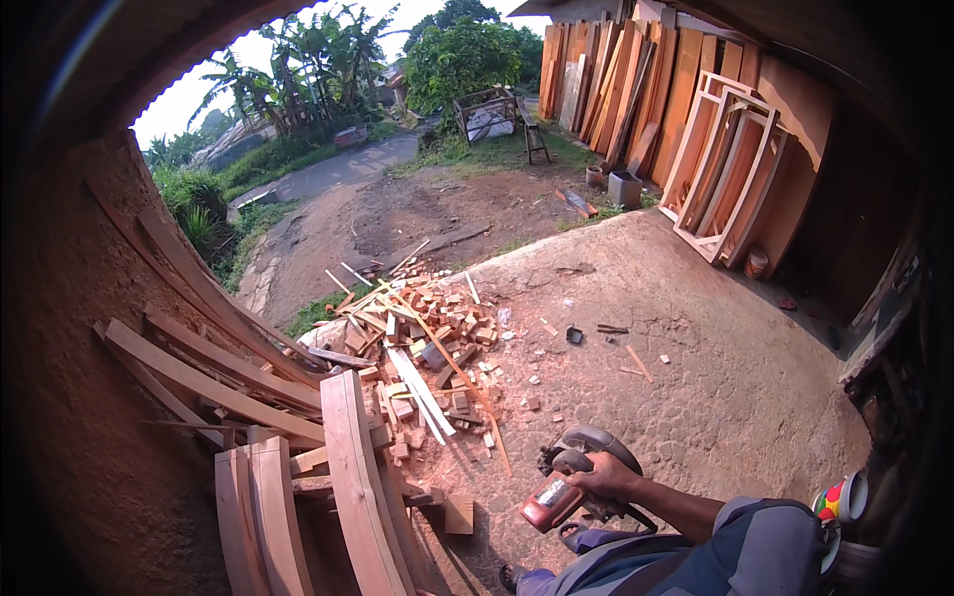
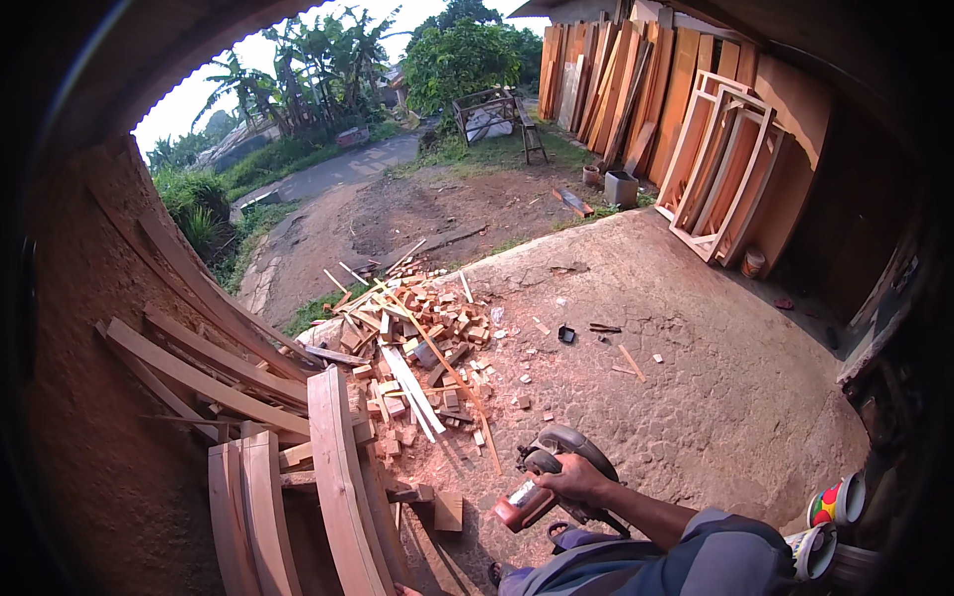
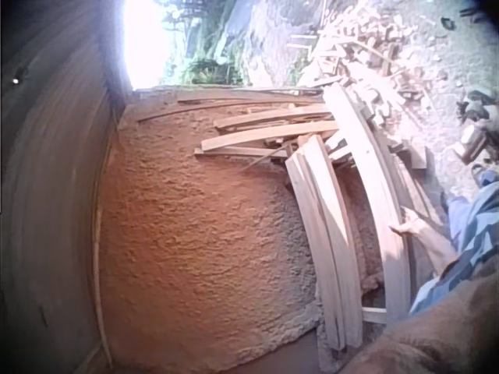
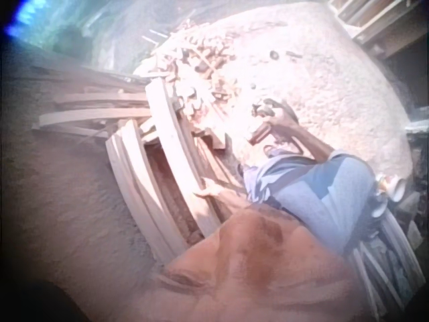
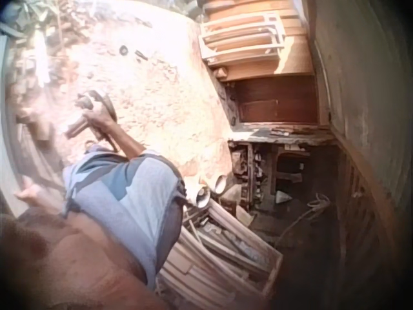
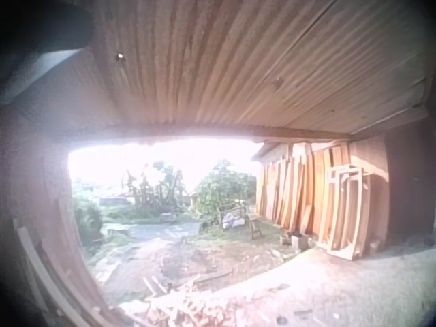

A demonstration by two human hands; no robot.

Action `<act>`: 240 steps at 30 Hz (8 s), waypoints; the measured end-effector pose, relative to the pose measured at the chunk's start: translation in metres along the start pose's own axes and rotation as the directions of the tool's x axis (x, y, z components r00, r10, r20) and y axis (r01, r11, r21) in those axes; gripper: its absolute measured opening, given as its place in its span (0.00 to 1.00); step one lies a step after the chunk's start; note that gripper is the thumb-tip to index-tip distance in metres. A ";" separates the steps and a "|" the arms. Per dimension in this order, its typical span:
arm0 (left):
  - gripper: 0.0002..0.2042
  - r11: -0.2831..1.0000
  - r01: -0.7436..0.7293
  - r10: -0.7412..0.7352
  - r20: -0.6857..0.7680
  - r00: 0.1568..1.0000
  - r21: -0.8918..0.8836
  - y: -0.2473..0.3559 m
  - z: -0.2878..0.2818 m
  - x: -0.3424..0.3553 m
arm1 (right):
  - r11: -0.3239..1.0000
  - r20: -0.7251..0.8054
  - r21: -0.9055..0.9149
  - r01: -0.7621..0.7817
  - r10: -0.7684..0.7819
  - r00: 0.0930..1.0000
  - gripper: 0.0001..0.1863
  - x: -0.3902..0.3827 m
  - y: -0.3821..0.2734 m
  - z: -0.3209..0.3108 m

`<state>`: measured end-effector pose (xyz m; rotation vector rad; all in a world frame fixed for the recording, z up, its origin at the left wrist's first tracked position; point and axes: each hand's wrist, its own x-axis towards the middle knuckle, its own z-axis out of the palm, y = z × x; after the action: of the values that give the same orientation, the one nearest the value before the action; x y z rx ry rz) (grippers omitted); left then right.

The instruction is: The person uses a circular saw to cut several wooden planks on a makeshift workbench. They repeatedly position each plank, cut it, and move the cut piece aside. The person also picks up and repositions planks multiple times during the process.

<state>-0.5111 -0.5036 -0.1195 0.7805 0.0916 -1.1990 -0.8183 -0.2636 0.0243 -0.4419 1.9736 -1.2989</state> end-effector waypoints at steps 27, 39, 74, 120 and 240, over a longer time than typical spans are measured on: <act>0.40 0.421 -0.794 0.611 0.510 0.606 0.438 0.389 0.165 -0.071 | 0.990 0.200 0.101 -0.101 0.079 0.977 0.17 0.030 0.005 -0.087; 0.41 0.082 -0.780 0.339 0.719 0.607 0.620 0.351 0.254 -0.119 | 0.982 0.160 0.179 -0.064 0.035 0.987 0.14 0.046 0.026 -0.103; 0.42 -0.165 -0.157 -0.757 -0.023 0.652 0.974 0.151 0.017 0.155 | 0.965 0.000 0.173 -0.195 0.198 0.980 0.14 0.024 0.002 0.021; 0.39 0.335 0.345 0.418 -0.467 0.780 0.877 0.453 -0.398 -0.054 | 0.949 0.600 -0.146 0.281 -0.141 0.787 0.20 -0.153 -0.017 0.156; 0.47 -0.041 -0.453 0.249 0.448 0.859 0.891 0.586 -0.311 -0.251 | 0.721 0.693 -0.322 -0.613 0.621 0.366 0.61 -0.455 0.133 0.272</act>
<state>-0.0038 -0.0390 0.0534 1.8149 -1.2279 -0.6043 -0.2977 -0.0968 0.0150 -0.1490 1.1708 -0.4407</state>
